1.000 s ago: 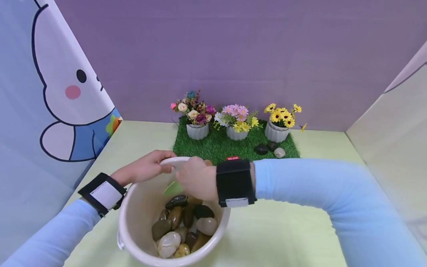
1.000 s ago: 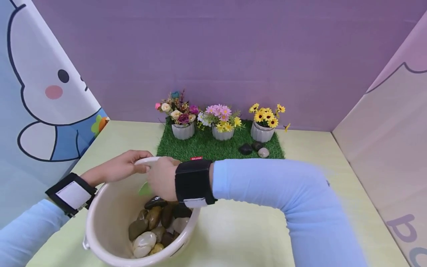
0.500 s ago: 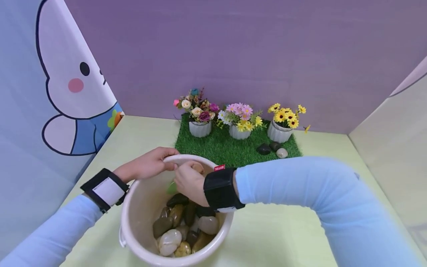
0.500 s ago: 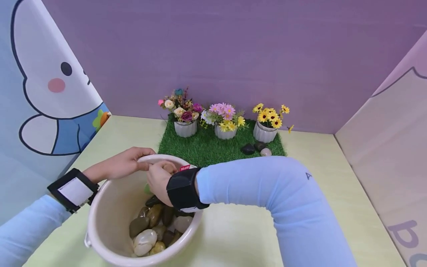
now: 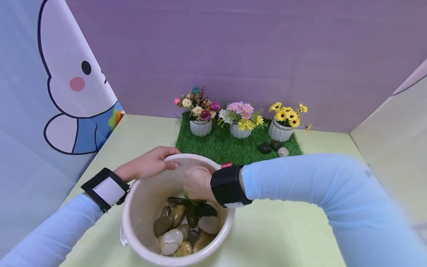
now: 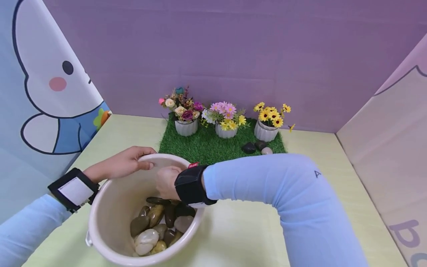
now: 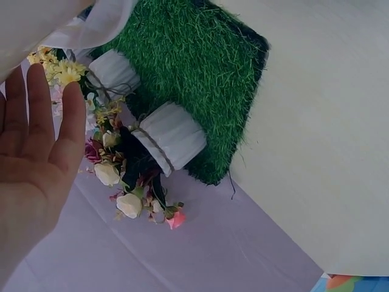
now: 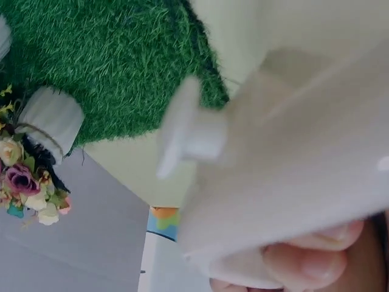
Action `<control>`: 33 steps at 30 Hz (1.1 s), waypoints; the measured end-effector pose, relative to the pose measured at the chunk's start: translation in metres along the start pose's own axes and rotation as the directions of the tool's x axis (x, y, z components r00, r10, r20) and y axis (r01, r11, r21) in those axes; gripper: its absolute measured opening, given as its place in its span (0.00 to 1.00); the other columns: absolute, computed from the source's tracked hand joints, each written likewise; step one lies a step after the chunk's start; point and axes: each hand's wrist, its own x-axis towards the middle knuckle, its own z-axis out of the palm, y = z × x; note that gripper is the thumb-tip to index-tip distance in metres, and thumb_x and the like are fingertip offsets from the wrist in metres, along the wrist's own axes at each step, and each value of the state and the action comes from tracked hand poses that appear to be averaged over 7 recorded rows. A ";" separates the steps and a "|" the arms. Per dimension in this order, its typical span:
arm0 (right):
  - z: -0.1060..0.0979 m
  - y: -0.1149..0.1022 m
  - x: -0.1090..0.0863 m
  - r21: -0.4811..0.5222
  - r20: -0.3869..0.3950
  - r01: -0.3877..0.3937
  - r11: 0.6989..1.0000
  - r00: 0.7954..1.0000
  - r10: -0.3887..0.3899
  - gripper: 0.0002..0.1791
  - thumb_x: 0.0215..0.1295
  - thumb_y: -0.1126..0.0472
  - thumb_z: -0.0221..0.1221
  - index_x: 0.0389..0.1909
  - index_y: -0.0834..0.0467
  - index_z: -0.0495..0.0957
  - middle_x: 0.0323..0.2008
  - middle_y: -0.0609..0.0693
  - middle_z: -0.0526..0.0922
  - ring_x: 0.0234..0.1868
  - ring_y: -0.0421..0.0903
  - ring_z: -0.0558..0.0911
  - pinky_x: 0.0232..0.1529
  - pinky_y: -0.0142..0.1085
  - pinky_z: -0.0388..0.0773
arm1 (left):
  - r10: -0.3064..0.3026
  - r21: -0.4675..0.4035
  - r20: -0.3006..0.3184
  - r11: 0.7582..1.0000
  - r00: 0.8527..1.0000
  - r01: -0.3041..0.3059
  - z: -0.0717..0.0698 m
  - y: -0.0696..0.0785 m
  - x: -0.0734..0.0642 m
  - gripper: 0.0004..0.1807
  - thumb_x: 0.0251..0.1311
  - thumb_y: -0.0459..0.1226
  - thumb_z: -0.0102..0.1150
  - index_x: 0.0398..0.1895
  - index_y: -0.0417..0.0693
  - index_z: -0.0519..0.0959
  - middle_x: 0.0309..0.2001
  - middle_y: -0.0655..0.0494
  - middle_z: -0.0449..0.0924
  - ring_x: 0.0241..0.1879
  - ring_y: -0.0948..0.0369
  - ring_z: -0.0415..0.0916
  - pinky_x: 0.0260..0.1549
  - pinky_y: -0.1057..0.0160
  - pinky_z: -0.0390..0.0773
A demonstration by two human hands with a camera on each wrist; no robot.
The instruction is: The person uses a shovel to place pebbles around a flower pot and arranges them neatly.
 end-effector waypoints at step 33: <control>0.022 -0.016 0.000 0.671 -0.158 0.332 0.663 0.938 -0.310 0.15 0.73 0.45 0.56 0.40 0.45 0.89 0.34 0.40 0.89 0.33 0.37 0.83 0.37 0.28 0.77 | 0.043 0.116 -0.056 0.993 0.998 -0.036 0.008 0.001 0.004 0.09 0.68 0.29 0.54 0.47 0.35 0.80 0.36 0.49 0.82 0.32 0.61 0.74 0.36 0.62 0.74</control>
